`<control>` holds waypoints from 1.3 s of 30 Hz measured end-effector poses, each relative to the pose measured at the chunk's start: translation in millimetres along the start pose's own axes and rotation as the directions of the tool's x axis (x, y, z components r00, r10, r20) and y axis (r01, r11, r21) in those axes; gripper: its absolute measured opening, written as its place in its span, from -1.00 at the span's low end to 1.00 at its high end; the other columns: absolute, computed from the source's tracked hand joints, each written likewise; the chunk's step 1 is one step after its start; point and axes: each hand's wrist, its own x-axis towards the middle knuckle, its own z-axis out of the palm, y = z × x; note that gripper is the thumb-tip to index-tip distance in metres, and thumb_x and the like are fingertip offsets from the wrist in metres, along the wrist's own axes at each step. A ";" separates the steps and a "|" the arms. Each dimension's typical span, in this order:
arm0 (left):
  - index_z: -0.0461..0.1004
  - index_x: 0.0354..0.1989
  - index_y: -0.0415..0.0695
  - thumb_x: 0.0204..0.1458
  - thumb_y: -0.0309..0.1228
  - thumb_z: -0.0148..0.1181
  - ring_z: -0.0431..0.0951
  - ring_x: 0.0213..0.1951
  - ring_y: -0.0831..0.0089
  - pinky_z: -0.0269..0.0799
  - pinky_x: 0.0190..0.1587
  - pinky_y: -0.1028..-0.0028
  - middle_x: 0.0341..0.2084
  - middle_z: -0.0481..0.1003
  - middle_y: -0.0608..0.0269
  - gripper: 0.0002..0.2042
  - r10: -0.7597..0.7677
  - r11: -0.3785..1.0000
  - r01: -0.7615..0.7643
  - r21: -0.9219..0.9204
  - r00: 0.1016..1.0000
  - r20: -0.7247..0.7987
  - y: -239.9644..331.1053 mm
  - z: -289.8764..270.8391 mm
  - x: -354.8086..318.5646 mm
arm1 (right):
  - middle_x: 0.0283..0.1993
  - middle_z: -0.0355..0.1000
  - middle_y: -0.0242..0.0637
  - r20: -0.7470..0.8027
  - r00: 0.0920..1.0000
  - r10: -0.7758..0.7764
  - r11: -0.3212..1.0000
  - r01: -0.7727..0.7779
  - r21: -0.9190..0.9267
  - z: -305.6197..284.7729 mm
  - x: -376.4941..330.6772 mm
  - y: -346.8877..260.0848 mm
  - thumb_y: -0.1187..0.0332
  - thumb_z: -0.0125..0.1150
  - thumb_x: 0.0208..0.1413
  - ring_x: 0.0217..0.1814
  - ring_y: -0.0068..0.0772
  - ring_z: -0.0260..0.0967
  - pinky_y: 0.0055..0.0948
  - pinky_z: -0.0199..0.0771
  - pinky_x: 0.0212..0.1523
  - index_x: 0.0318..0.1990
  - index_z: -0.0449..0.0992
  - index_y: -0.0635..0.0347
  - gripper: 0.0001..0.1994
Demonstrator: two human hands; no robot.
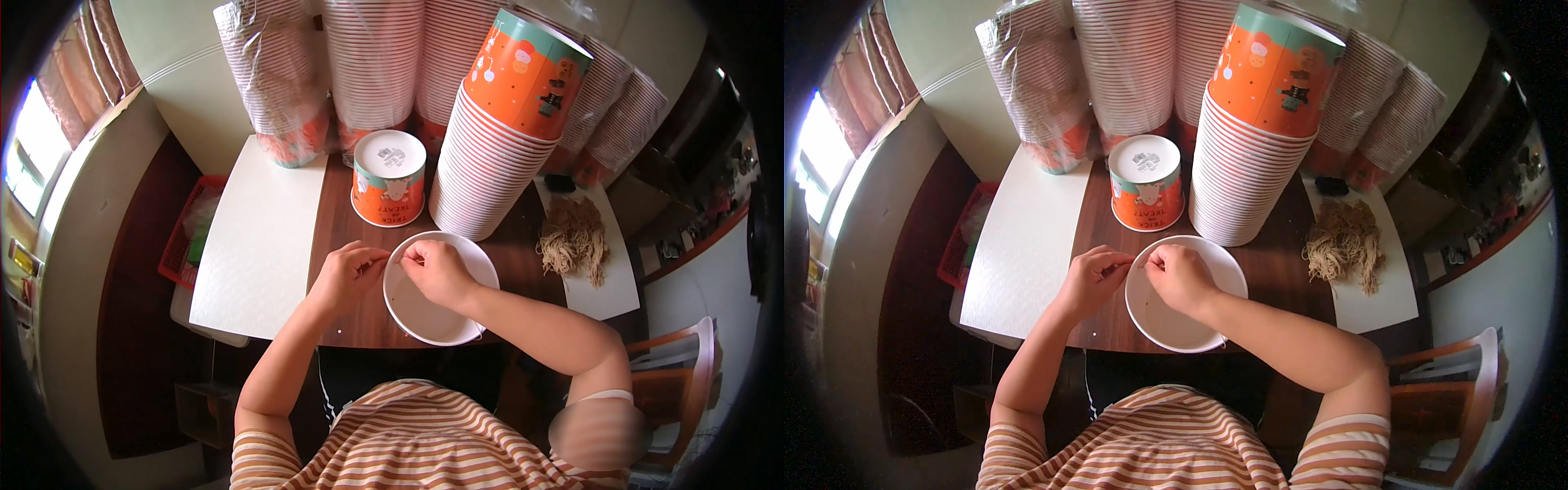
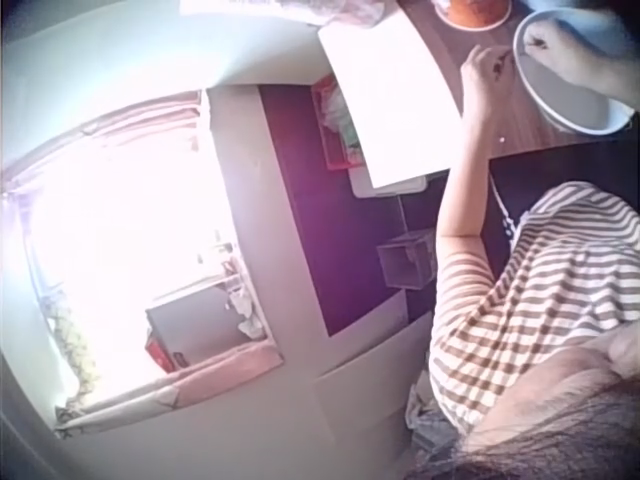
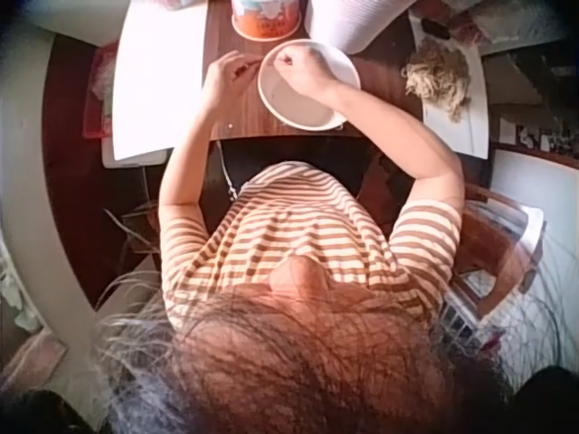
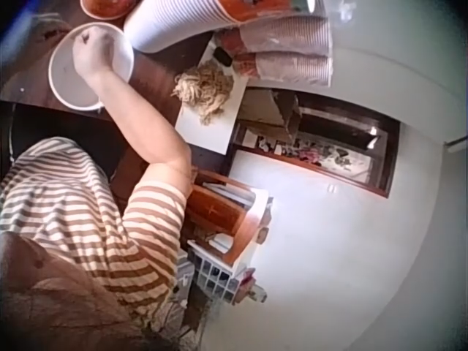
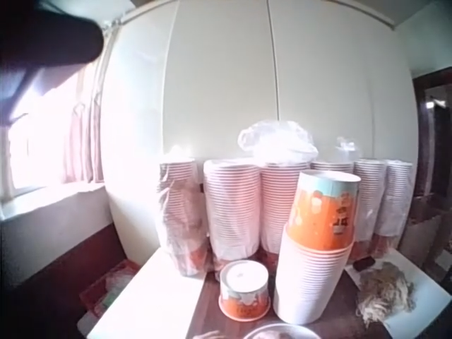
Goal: Assembling handles onto paper buckets by threading wire through pre-punched holes.
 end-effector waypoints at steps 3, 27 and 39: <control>0.57 -0.23 -0.21 -0.01 -0.54 0.16 0.46 -0.51 0.37 0.37 -0.44 0.46 -0.48 0.44 0.15 -0.83 0.010 1.000 -0.010 -0.002 1.000 0.006 1.6 -0.4 0.4 | -0.53 0.48 -0.15 -0.014 1.000 0.003 1.000 -0.003 -0.002 0.2 -0.2 -2.8 0.37 0.16 0.03 -0.50 -0.26 0.46 -0.33 0.42 -0.44 -0.46 0.50 0.26 -0.86; 0.50 -0.36 -0.33 -0.02 -0.55 0.09 0.57 -0.42 0.40 0.48 -0.35 0.45 -0.50 0.55 0.15 -0.89 -0.276 0.921 0.296 -0.253 0.955 0.111 12.1 17.8 -23.4 | -0.39 0.47 -0.39 0.419 0.889 0.187 0.914 -0.314 0.258 -19.6 -10.0 -0.4 0.39 0.17 0.11 -0.35 -0.67 0.34 -0.60 0.35 -0.31 -0.11 0.44 0.36 -0.75; 0.47 -0.37 -0.12 0.12 -0.45 -0.06 0.43 0.08 0.10 0.14 0.24 0.10 -0.01 0.46 0.01 -0.86 -0.014 -0.124 0.408 -0.904 0.911 0.413 -13.2 60.4 -86.6 | -0.39 0.35 -0.23 0.237 0.950 -0.203 0.926 0.265 -0.268 -68.7 -121.3 -55.5 0.44 0.34 -0.12 -0.41 -0.16 0.42 -0.34 0.45 -0.39 -0.33 0.43 0.22 -0.79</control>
